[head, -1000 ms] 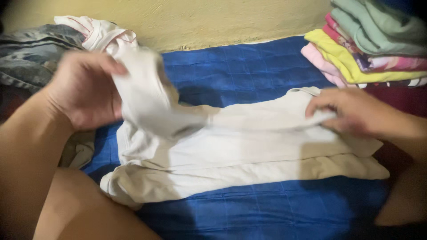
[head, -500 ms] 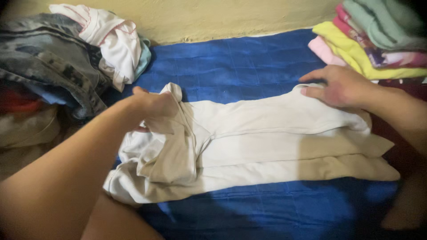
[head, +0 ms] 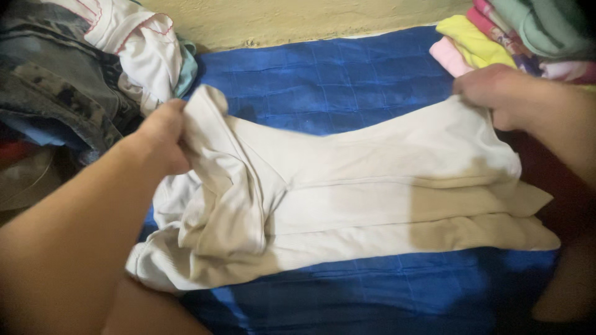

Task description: The person sits on a bed and folds clean laundry. They first fold a light-colored buttoned shirt flat on the bed, then pick up a denim jacket, lay it out, align the sleeves and body, and fold it into a neat rectangle, placing folded garments beside stacks of already folded clothes.

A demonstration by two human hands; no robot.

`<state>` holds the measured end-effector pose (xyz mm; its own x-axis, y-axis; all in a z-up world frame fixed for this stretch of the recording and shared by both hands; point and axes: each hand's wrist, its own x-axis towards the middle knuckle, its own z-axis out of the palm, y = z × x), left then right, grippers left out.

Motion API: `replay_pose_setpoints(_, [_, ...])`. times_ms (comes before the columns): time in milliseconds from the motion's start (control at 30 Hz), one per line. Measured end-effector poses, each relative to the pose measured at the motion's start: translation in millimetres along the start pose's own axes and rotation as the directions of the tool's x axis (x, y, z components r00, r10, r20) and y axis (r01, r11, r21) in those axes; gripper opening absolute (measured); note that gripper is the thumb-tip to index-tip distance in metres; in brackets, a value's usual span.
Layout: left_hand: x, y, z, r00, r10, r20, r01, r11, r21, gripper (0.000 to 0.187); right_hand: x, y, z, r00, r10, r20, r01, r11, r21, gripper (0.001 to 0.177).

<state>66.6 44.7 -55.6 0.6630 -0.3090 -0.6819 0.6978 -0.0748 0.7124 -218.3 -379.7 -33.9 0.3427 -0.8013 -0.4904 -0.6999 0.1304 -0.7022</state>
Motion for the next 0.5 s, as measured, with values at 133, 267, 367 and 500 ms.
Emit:
replay_pose_setpoints(133, [-25.0,1.4,-12.5,0.995,-0.026,-0.098,0.028,0.999,0.017,0.042,14.1,8.6,-12.2,0.996,-0.022,-0.092,0.009,0.990,-0.138,0.041])
replay_pose_setpoints(267, [-39.4,-5.8,-9.1,0.961,0.030,-0.276,0.060,0.948,0.312,0.040,-14.3,13.5,-6.4,0.948,-0.293,-0.127,0.098,0.645,-0.757,0.043])
replay_pose_setpoints(367, [-43.7,-7.7,-10.8,0.843,0.422,-0.333,-0.043,0.671,0.741,0.039,-46.6,5.2,3.5,0.882,-0.469,0.048,0.297,0.476,-0.828,0.041])
replay_pose_setpoints(500, [-35.4,-6.0,-17.3,0.771,0.628,-0.105,-0.207,0.403,0.891,0.033,-73.6,-1.8,18.7,0.843,-0.444,0.304,0.479,0.363,-0.799,0.053])
